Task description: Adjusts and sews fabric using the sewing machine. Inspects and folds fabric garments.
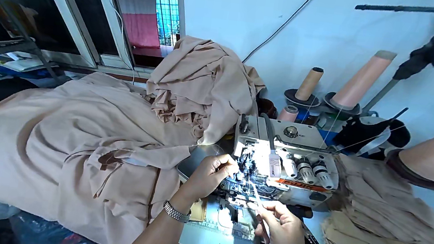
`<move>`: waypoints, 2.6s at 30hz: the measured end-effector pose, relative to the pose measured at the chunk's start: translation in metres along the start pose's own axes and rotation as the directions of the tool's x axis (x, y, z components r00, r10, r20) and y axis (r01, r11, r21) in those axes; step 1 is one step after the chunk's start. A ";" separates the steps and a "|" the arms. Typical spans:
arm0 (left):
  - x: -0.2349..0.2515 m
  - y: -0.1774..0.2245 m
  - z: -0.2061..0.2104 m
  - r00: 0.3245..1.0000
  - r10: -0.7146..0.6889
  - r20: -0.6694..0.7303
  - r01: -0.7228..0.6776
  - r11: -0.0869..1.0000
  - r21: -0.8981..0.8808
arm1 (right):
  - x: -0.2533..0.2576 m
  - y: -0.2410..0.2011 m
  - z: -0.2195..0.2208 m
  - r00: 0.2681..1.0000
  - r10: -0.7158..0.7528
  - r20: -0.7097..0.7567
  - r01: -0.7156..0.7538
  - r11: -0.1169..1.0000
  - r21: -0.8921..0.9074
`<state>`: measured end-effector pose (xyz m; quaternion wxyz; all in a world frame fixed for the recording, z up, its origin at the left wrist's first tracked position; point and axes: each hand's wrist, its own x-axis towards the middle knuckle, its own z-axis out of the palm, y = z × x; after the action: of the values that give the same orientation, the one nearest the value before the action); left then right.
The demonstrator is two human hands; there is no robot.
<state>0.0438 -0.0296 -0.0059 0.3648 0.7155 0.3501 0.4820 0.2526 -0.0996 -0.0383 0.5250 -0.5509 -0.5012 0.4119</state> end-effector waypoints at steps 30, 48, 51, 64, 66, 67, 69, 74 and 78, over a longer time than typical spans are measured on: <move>0.001 -0.001 -0.002 1.000 -0.001 -0.006 0.000 1.000 -0.031 | 0.005 0.000 0.011 0.992 0.129 0.016 -0.130 0.975 0.181; 0.001 -0.002 -0.002 1.000 -0.002 -0.014 0.002 1.000 -0.028 | 0.008 0.002 0.013 0.993 0.119 0.008 -0.117 0.966 0.229; 0.001 -0.002 -0.001 1.000 0.004 -0.014 -0.004 0.999 -0.032 | 0.008 0.003 0.014 0.992 0.123 0.008 -0.121 0.961 0.248; 0.003 -0.004 -0.001 0.999 -0.029 -0.025 0.028 0.999 -0.022 | 0.007 0.007 0.012 0.993 0.118 0.023 -0.120 0.960 0.253; 0.002 -0.006 -0.001 0.999 -0.026 -0.031 0.025 0.999 -0.030 | 0.007 0.005 0.012 0.992 0.120 0.031 -0.124 0.958 0.258; 0.002 -0.006 -0.001 0.999 -0.024 -0.033 0.023 0.999 -0.035 | 0.007 0.005 0.012 0.993 0.118 0.030 -0.122 0.957 0.262; 0.002 -0.008 -0.001 0.999 -0.027 -0.032 0.025 0.998 -0.050 | 0.007 0.004 0.012 0.993 0.118 0.031 -0.122 0.956 0.265; 0.002 -0.010 -0.002 0.999 -0.024 -0.031 0.023 0.999 -0.043 | 0.009 0.007 0.012 0.994 0.104 0.032 -0.109 0.953 0.281; 0.002 -0.009 -0.002 0.999 -0.032 -0.032 0.030 0.998 -0.051 | 0.008 0.005 0.011 0.992 0.123 0.038 -0.128 0.952 0.276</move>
<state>0.0414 -0.0233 -0.0123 0.3844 0.6924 0.3548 0.4969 0.2441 -0.0895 -0.0436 0.5649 -0.4981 -0.4077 0.5163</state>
